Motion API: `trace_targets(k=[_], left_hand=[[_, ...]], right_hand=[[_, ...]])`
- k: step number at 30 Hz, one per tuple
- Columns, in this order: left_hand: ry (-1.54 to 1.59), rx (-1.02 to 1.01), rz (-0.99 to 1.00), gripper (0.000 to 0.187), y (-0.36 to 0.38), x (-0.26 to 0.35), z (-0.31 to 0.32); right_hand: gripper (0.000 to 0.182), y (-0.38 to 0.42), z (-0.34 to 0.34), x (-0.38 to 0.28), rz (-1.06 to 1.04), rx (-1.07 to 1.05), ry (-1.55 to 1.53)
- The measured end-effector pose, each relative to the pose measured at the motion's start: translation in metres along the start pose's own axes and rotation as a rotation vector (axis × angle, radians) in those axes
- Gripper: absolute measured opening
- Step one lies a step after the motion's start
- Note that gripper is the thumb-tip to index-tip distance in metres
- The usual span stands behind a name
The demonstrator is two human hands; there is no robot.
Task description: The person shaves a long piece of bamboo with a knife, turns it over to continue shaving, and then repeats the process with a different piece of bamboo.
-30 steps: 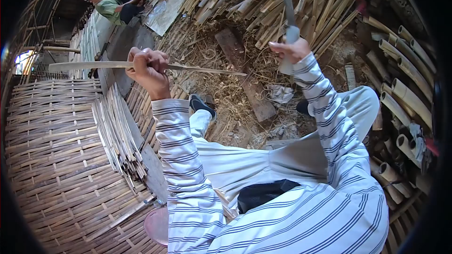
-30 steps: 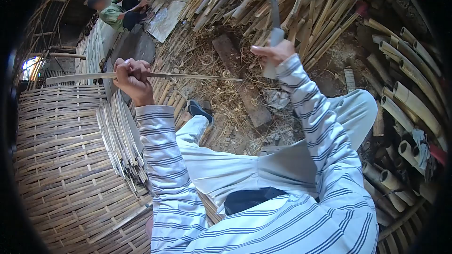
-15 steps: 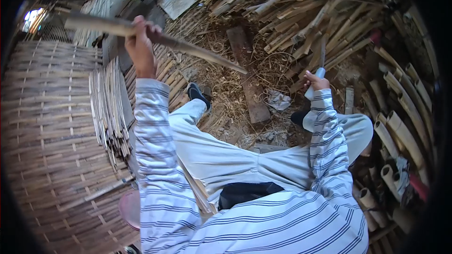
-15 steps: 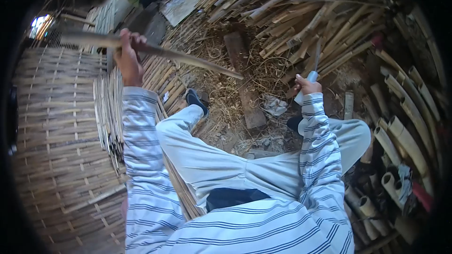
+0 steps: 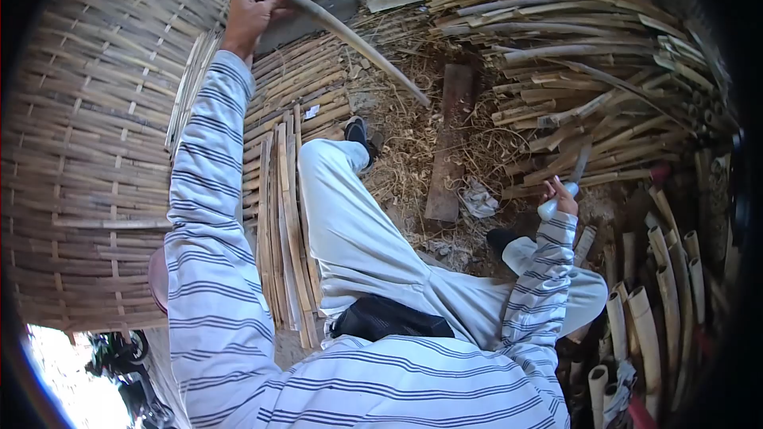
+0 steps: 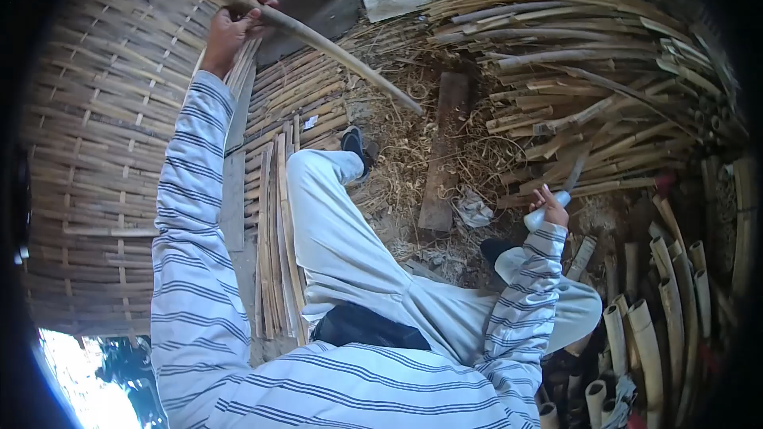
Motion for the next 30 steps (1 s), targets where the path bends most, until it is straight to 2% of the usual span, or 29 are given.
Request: trace_targets(k=[2, 5, 6, 9, 10, 12, 14, 15, 16, 17, 19, 20, 21, 22, 23, 24, 26, 29, 30], left_hand=[[0.052, 0.152, 0.031, 0.03, 0.025, 0.0, -0.054], [0.049, 0.435, 0.019, 0.032, 0.095, -0.003, -0.137], [0.104, 0.471, 0.089, 0.033, 0.125, -0.002, -0.16], [0.099, 0.761, 0.131, 0.031, 0.235, -0.004, -0.215], [0.185, 0.858, 0.216, 0.03, 0.274, -0.009, -0.226], [0.254, 1.042, 0.324, 0.024, 0.365, -0.042, -0.259], [0.236, 1.038, 0.329, 0.013, 0.452, -0.079, -0.269], [-0.626, 1.076, -0.175, 0.01, 0.484, -0.062, -0.24], [-1.47, 0.925, -0.706, 0.009, 0.497, -0.062, -0.208], [-1.574, 0.831, -0.776, 0.007, 0.526, -0.084, -0.192], [-1.339, 0.845, -0.815, 0.014, 0.596, -0.14, -0.172], [-1.281, 0.837, -0.902, 0.019, 0.631, -0.166, -0.153], [-1.293, 0.627, -1.428, 0.028, 0.679, -0.22, -0.148], [-1.481, 0.605, -1.337, 0.032, 0.716, -0.251, -0.134], [-1.303, 0.828, -1.077, 0.028, 0.738, -0.251, -0.116], [-1.276, 0.805, -1.108, 0.028, 0.757, -0.261, -0.101], [-1.078, 0.791, -1.326, 0.027, 0.779, -0.276, -0.09], [-0.753, 0.744, -1.637, 0.027, 0.816, -0.285, -0.059], [-0.586, 1.058, -1.228, 0.028, 0.881, -0.342, -0.068]], right_hand=[[0.025, -0.024, -0.032, 0.012, 0.008, -0.045, -0.011], [0.042, -0.023, -0.04, 0.003, 0.035, -0.029, 0.008], [0.044, -0.04, -0.06, 0.007, 0.035, -0.054, -0.001], [0.027, -0.047, -0.069, 0.003, 0.046, -0.138, 0.061], [0.02, -0.048, -0.068, 0.001, 0.044, -0.171, 0.071], [0.017, -0.061, -0.08, 0.001, 0.026, -0.075, 0.081], [0.017, -0.06, -0.08, 0.0, 0.024, -0.04, 0.102], [0.018, -0.065, -0.08, 0.001, 0.01, -0.049, 0.097], [0.018, -0.067, -0.079, 0.001, -0.005, -0.055, 0.092], [0.019, -0.063, -0.071, 0.001, 0.007, -0.047, 0.1], [0.022, -0.054, -0.051, -0.002, 0.024, -0.024, 0.112], [0.02, -0.05, -0.04, -0.002, -0.01, -0.03, 0.132], [0.02, -0.048, -0.038, 0.003, 0.036, -0.055, 0.091], [0.019, -0.057, -0.046, 0.008, 0.079, -0.083, 0.047], [0.018, -0.065, -0.045, 0.013, 0.119, -0.117, 0.003], [0.018, -0.058, -0.034, 0.014, 0.125, -0.106, 0.041], [0.017, -0.041, -0.006, 0.02, 0.142, -0.088, 0.121], [0.017, -0.078, -0.051, 0.026, 0.042, -0.156, 0.254], [0.017, -0.076, -0.046, 0.029, 0.091, -0.164, 0.267]])
Point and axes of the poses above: each hand's wrist, its own y-axis away from the middle knuckle, its own z-axis out of the palm, x = y × z, the point moved 10 cm from there along -y, towards the middle knuckle, and after that the axes turned 14 degrees about -x, right-handed, at the moved point
